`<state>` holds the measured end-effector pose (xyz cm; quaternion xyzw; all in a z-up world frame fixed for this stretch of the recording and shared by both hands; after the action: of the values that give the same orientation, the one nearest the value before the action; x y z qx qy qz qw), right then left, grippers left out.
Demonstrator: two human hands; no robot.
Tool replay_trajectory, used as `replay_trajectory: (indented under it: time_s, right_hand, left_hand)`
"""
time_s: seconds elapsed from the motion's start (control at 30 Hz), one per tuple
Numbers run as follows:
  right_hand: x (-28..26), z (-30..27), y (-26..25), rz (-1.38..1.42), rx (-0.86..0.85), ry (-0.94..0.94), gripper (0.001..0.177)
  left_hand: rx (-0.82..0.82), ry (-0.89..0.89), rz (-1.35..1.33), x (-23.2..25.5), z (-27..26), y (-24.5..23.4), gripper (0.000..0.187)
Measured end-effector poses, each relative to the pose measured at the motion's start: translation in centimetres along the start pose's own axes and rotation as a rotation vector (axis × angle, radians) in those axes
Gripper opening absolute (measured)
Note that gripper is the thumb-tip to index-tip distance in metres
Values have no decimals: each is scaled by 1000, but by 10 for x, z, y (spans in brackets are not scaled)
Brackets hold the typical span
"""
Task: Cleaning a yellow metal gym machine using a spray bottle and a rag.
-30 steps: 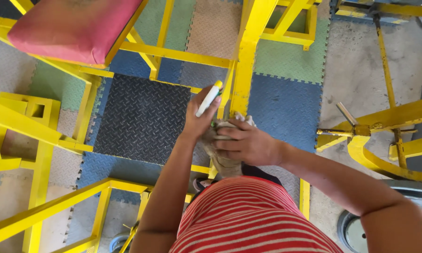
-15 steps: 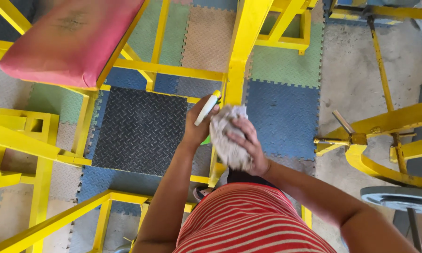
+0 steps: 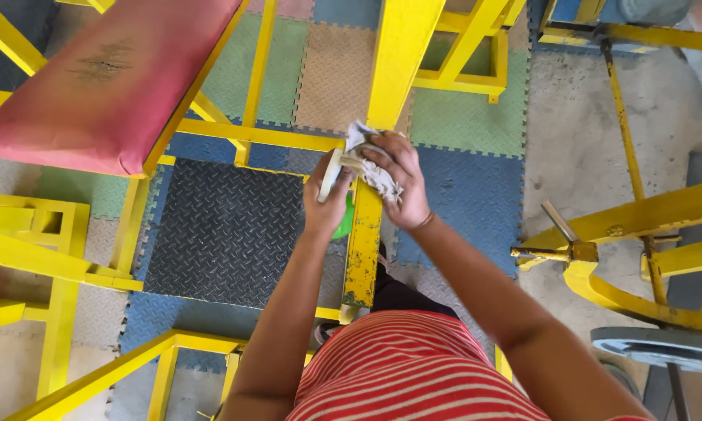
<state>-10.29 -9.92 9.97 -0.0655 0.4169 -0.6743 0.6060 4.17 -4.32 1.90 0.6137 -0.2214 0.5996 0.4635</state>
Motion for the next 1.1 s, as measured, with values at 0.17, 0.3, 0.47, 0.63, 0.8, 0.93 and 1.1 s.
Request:
replay_trajectory:
  time_s: [0.17,0.3,0.47,0.63,0.8,0.93,1.1]
  right_hand:
    - [-2,-36,4,387,228,495,39]
    - [-25,20,-44,169,269,201,46]
    - [-9,74,-58,-414,237,-381,48]
    - [0,110,-75,-674,340,-767,39]
    - [-40,171,-148,-691,424,-738,45]
    - [-14,180,-150,-553,494,-493,45]
    - [56,123,-66,-15,450,-107,61]
  left_hand:
    - [27,30,170,27,12,11,36]
    - [-120,232,208,52,24,23,42]
    - [-111,187,263,59,43,29,33]
    - [-145,309,345,81,54,42,30]
    - [-108,352,273,140,69,65,17]
    - [-121,371,309,159,81,71,13]
    - [-148,464,235,163,77,75,24]
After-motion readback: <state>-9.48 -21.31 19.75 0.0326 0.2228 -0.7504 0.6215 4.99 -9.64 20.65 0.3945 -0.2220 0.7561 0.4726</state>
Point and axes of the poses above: each hand's wrist, its own z-axis towards the middle knuckle, its own y-axis out of the palm, x = y × z, the point moved 7 cm from there along z, towards the middle knuckle, and after that the axes turned 13 degrees about -z, right-handed, at the moved point
